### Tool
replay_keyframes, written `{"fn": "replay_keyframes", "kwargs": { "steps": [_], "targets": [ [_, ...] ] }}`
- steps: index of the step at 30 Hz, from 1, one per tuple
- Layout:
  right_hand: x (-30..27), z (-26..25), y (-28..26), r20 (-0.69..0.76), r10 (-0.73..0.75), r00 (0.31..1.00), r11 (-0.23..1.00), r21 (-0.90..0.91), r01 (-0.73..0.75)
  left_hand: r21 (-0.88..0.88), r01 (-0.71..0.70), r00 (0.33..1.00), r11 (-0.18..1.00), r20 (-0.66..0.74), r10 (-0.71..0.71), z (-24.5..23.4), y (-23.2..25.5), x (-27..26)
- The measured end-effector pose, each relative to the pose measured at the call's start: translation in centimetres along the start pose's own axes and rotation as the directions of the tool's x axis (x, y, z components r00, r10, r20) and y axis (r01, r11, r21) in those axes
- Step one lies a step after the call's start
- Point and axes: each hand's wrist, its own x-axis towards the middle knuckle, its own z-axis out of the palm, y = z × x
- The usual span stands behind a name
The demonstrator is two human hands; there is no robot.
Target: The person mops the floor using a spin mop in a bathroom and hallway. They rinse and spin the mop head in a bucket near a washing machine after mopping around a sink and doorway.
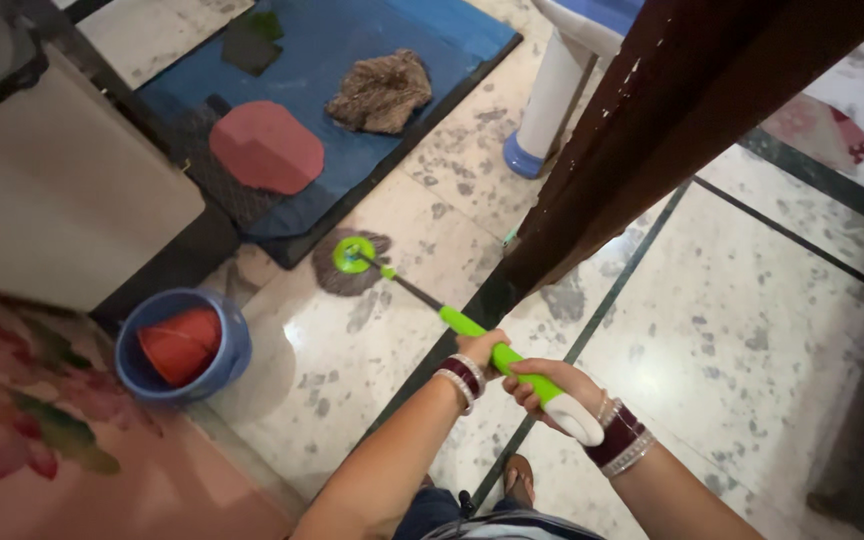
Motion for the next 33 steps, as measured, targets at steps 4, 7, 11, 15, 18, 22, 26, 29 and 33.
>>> {"fn": "replay_keyframes", "kwargs": {
  "steps": [4,7,11,15,18,22,26,29,33],
  "targets": [
    [1.4,-1.6,0.6,-0.006,-0.100,0.995,0.984,0.145,0.100,0.242,-0.047,0.978,0.969,0.211,-0.005,1.3,0.6,2.3],
    [3.6,-1.9,3.3,-0.109,-0.199,0.974,0.967,0.137,0.213,0.447,-0.004,0.987,0.894,0.144,-0.067,1.4,0.7,4.1],
    [6.2,1.3,6.6,-0.402,-0.230,0.886,0.963,0.036,0.266,0.582,-0.027,0.965,0.813,0.226,-0.130,0.0,2.1,4.5],
    [8.7,3.3,5.3,-0.473,-0.307,0.826,0.938,-0.004,0.346,0.479,0.035,0.908,0.877,0.351,-0.228,-0.3,4.8,2.9],
    [12.3,3.0,2.0,-0.428,-0.426,0.797,0.873,0.037,0.487,0.384,0.056,0.884,0.922,0.409,-0.224,-0.6,7.4,1.8],
    [18.6,2.1,-3.6,-0.215,-0.465,0.859,0.881,-0.022,0.472,0.274,0.025,0.903,0.961,0.407,-0.140,-2.6,12.4,0.5],
    [24.3,1.1,-8.5,-0.251,-0.479,0.841,0.878,-0.141,0.458,0.215,-0.013,0.925,0.976,0.372,-0.070,-4.7,16.7,-1.7],
    [28.0,0.9,-9.0,-0.216,-0.453,0.865,0.890,-0.050,0.453,0.253,-0.069,0.955,0.965,0.295,-0.009,-6.4,17.5,-1.2],
    [31.0,4.7,-5.7,-0.271,-0.444,0.854,0.892,-0.219,0.395,0.455,-0.406,0.911,0.792,0.263,0.316,-9.2,15.9,2.2]
  ]
}}
